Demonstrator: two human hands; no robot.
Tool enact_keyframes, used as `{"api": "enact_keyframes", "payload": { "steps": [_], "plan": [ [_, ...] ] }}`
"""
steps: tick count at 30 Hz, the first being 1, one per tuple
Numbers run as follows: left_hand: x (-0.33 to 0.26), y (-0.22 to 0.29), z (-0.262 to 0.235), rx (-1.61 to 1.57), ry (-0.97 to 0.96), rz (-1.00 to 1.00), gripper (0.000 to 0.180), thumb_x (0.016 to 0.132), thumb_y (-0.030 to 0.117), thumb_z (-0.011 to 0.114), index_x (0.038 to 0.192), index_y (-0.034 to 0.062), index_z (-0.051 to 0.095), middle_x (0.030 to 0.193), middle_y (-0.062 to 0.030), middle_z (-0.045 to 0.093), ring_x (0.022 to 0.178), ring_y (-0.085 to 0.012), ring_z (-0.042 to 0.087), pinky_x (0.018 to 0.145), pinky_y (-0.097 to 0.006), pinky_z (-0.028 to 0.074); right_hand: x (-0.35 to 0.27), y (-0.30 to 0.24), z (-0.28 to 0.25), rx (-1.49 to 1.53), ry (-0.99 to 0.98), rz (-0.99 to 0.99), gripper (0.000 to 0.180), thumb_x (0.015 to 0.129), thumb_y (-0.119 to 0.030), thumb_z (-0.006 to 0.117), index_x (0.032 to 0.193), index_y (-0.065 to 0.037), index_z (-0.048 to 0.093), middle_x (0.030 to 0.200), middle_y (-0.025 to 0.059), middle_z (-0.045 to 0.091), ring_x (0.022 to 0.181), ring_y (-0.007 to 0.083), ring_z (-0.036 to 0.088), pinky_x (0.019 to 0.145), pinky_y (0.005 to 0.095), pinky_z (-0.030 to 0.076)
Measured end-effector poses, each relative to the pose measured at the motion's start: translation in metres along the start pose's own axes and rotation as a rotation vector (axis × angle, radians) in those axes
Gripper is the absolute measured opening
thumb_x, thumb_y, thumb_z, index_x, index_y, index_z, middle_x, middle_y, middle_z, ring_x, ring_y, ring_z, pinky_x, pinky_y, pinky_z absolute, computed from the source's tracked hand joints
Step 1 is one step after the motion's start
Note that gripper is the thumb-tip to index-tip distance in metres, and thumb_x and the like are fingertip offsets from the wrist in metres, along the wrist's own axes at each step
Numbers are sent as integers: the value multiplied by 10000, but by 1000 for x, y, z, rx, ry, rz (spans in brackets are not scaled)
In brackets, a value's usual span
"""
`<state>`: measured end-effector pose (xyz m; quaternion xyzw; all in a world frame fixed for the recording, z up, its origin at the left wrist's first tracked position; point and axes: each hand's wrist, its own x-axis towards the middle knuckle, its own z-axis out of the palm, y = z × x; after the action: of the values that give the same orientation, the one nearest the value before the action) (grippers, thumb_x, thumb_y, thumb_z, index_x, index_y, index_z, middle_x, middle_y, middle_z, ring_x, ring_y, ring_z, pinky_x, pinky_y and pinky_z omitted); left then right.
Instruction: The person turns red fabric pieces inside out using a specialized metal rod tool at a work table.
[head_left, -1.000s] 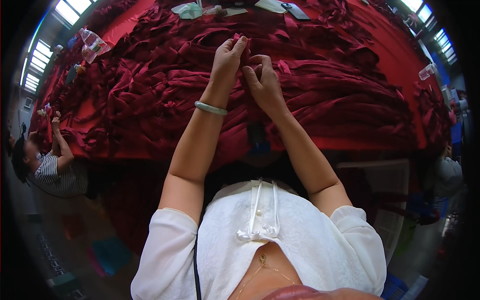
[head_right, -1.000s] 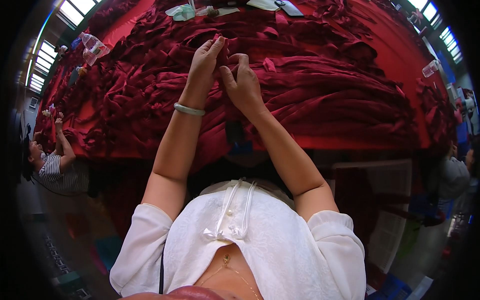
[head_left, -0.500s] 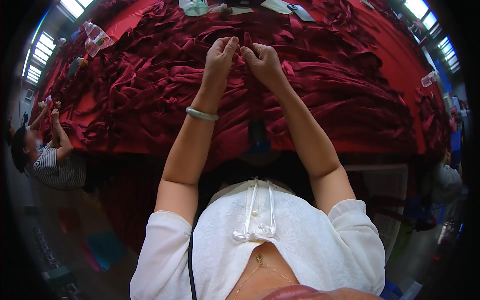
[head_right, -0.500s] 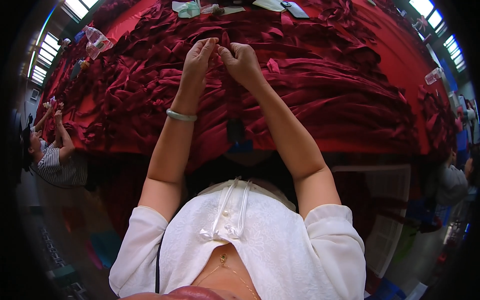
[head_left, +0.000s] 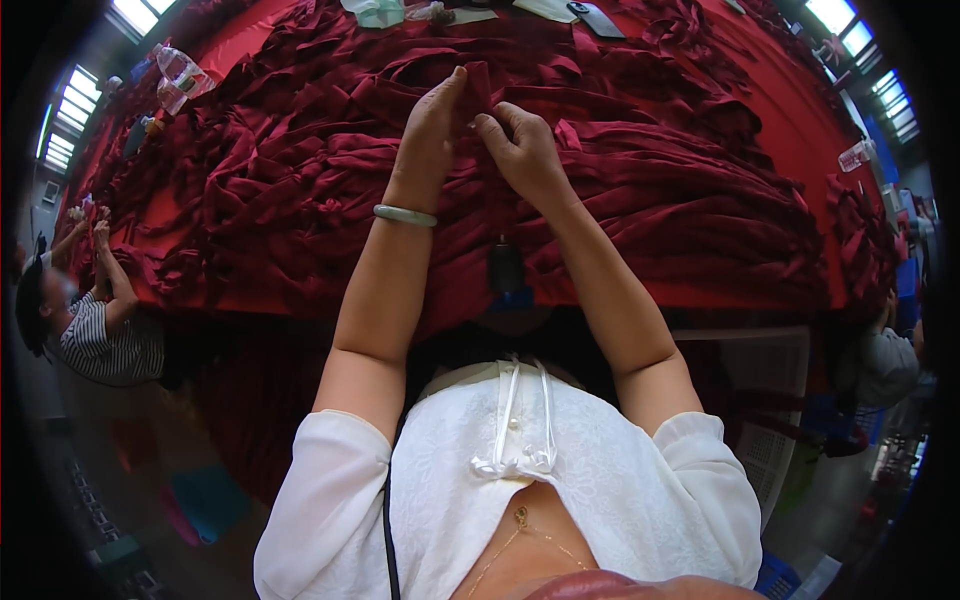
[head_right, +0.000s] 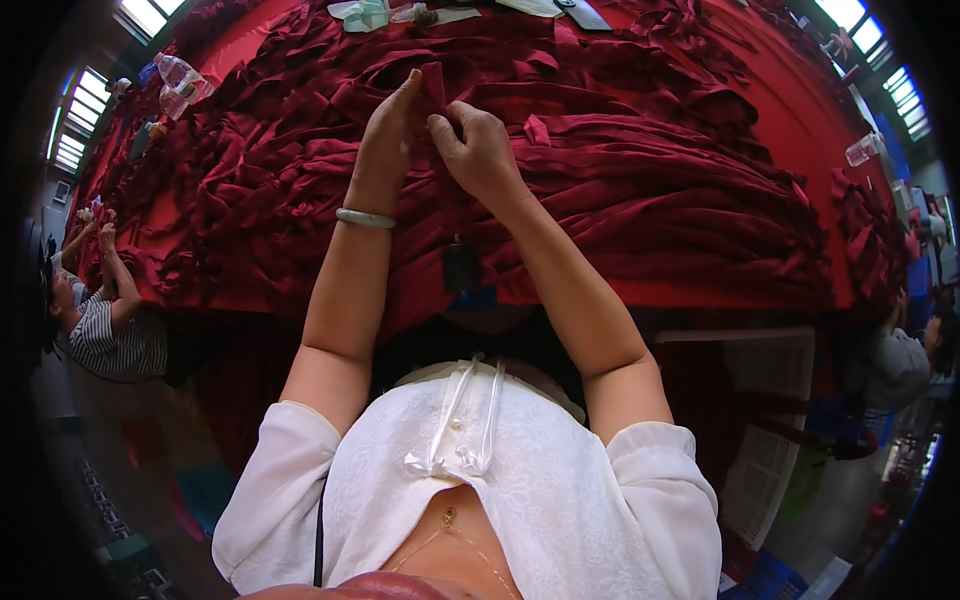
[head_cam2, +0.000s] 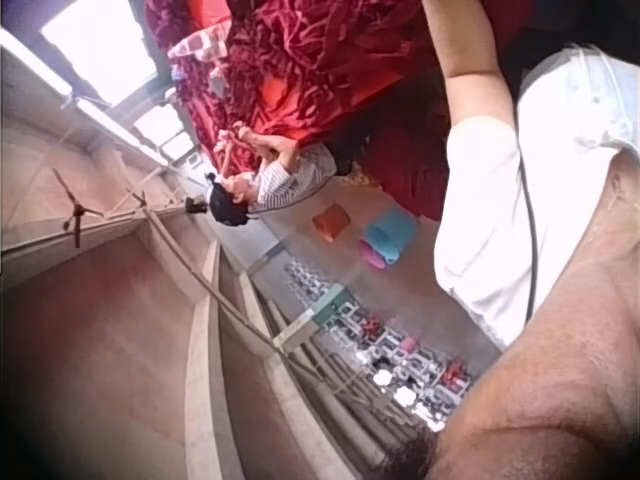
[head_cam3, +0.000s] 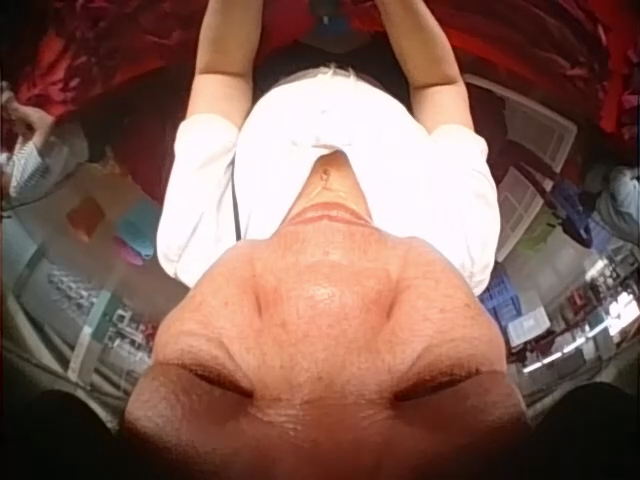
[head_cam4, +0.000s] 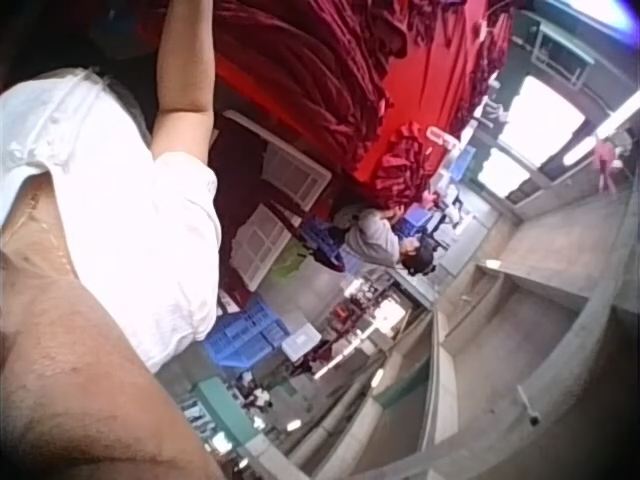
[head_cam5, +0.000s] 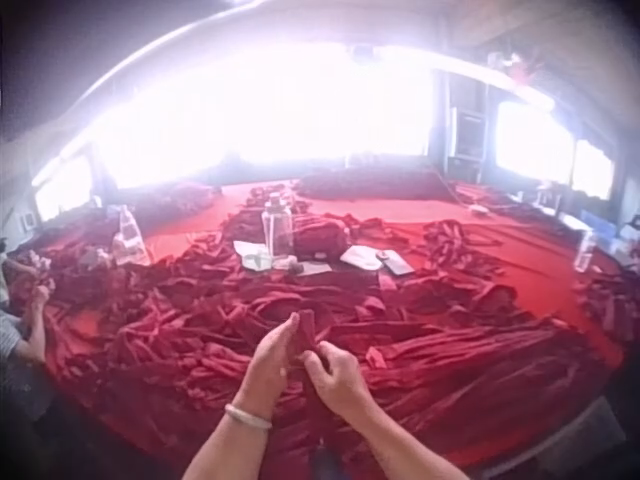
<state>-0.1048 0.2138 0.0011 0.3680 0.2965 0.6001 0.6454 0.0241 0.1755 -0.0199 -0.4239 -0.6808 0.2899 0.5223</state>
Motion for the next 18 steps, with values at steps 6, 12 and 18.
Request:
{"api": "enact_keyframes", "payload": {
  "steps": [6, 12, 18],
  "plan": [
    [16, 5, -3, 21, -25, -68, 119, 893, 200, 648, 881, 84, 625, 749, 18, 626, 624, -81, 568, 569, -221, 462, 10, -1, 2, 121, -5, -11, 210, 927, -156, 541, 910, 42, 609, 682, -6, 547, 645, 32, 443, 554, 238, 391],
    [-13, -11, -9, -27, -64, -41, 107, 897, 187, 641, 854, 89, 627, 734, 15, 625, 596, -71, 561, 546, -212, 462, -23, -6, -1, -20, -40, 17, 218, 924, -157, 542, 802, 23, 552, 626, -9, 471, 608, 42, 387, 521, 270, 355],
    [-11, -15, -13, -13, -60, -41, 96, 905, 189, 629, 852, 109, 631, 711, 36, 614, 556, -35, 514, 488, -188, 386, -24, -14, -1, -37, -27, 45, 235, 929, -171, 536, 787, 16, 541, 602, -11, 439, 602, 44, 377, 508, 274, 343]
  ]
}}
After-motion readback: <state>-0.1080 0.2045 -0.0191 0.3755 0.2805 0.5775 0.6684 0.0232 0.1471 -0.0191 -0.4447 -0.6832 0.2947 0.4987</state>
